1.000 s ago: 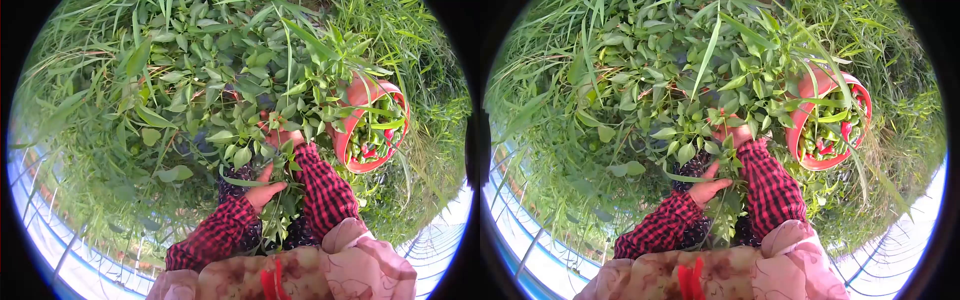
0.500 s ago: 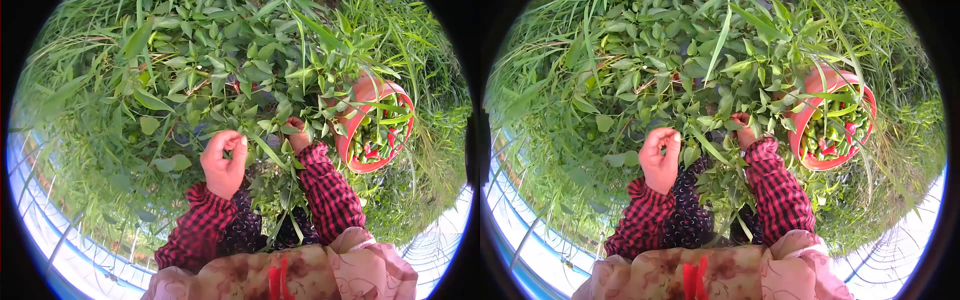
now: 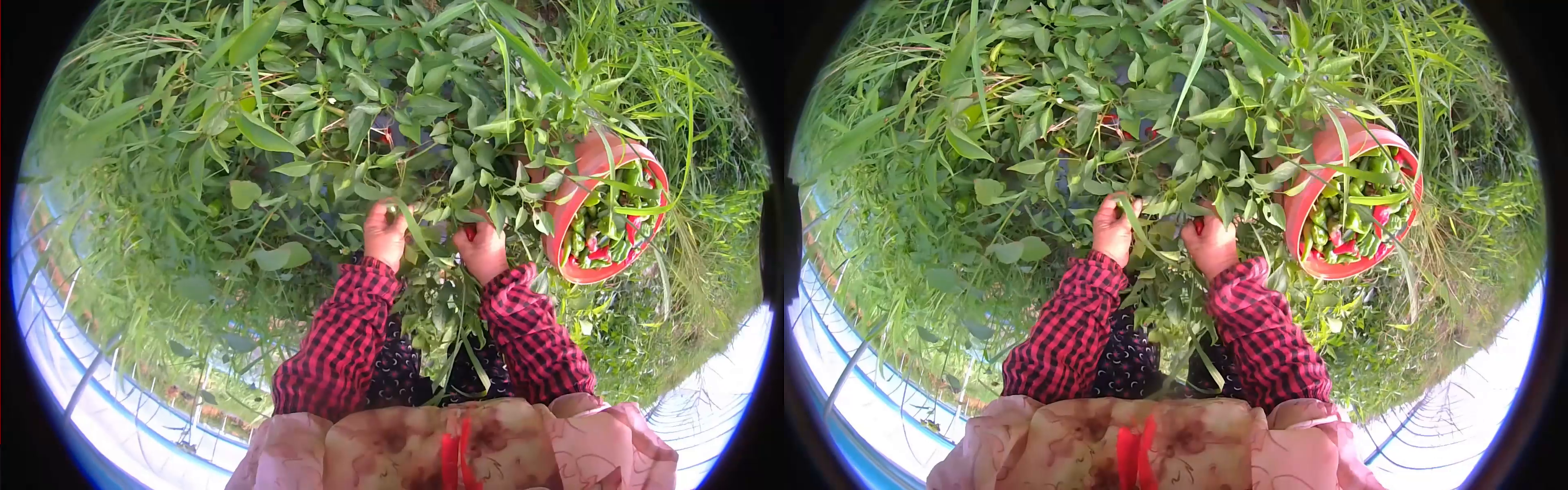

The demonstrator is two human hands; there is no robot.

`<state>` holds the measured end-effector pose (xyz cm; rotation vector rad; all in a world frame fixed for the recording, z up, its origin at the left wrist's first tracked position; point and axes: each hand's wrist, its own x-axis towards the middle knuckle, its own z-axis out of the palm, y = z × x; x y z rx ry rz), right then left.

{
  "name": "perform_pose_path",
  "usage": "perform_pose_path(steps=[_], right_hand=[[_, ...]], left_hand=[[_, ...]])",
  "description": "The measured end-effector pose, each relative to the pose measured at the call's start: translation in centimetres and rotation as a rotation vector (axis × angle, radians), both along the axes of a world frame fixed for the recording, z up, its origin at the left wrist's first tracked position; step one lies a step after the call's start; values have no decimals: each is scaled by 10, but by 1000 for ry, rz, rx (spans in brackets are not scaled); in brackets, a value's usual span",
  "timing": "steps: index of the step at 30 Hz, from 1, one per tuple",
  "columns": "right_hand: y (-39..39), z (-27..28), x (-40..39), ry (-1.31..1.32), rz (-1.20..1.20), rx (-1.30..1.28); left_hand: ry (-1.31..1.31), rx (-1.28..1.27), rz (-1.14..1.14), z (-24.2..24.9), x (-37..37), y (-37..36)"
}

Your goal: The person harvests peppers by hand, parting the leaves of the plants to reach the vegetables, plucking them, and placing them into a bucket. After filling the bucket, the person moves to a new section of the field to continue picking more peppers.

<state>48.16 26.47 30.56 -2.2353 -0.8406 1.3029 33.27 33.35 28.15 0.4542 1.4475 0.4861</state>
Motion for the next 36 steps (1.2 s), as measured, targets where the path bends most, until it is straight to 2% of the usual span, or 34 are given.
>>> perform_pose_path(steps=[2,3,4,6,7,8,9,10,11,12,13,15,16,18,21,22,24,25,26,27,30,33,36], right_hand=[[13,27,7,-6,-137,110],[21,37,15,-32,-130,166],[35,52,24,-59,-123,220],[80,69,29,1,-32,390],[96,60,24,171,-44,409],[113,46,24,116,177,399],[121,14,18,-59,330,452],[126,-8,11,-126,400,228],[126,-27,5,-118,518,132],[127,-44,1,-48,851,-224],[112,-51,-6,-18,855,-154],[79,-56,-9,12,871,-91],[66,-58,-5,58,876,-62],[50,-53,4,105,886,-39],[29,-47,7,56,619,320],[26,-45,8,59,620,319],[18,-42,12,189,501,280],[2,-53,12,264,340,197],[1,-51,15,116,470,227],[-3,-46,20,128,474,264],[-10,-33,25,173,423,287],[-24,-30,30,157,397,288],[-31,-28,35,182,364,312]], left_hand=[[128,58,-130,4,1,2],[73,48,-176,6,3,-1],[44,172,-171,-2,3,-16],[106,267,-257,14,17,-22],[132,257,-346,6,15,-35],[159,249,-433,-2,12,-47],[239,206,-530,1,15,-53],[242,440,-420,4,24,-57],[240,432,-478,-3,22,-65],[237,419,-538,-10,17,-73],[239,413,-537,-2,15,-67],[355,363,-820,28,13,-44],[354,360,-808,37,11,-40],[342,417,-965,59,4,-39],[276,552,-907,75,5,-34],[228,640,-847,77,5,-33],[160,617,-796,96,9,-21],[148,592,-809,107,8,-19],[135,565,-822,117,6,-17],[95,478,-797,125,3,-13],[104,415,-668,118,-9,0],[224,457,-620,87,-9,22],[82,290,-637,64,9,36]])
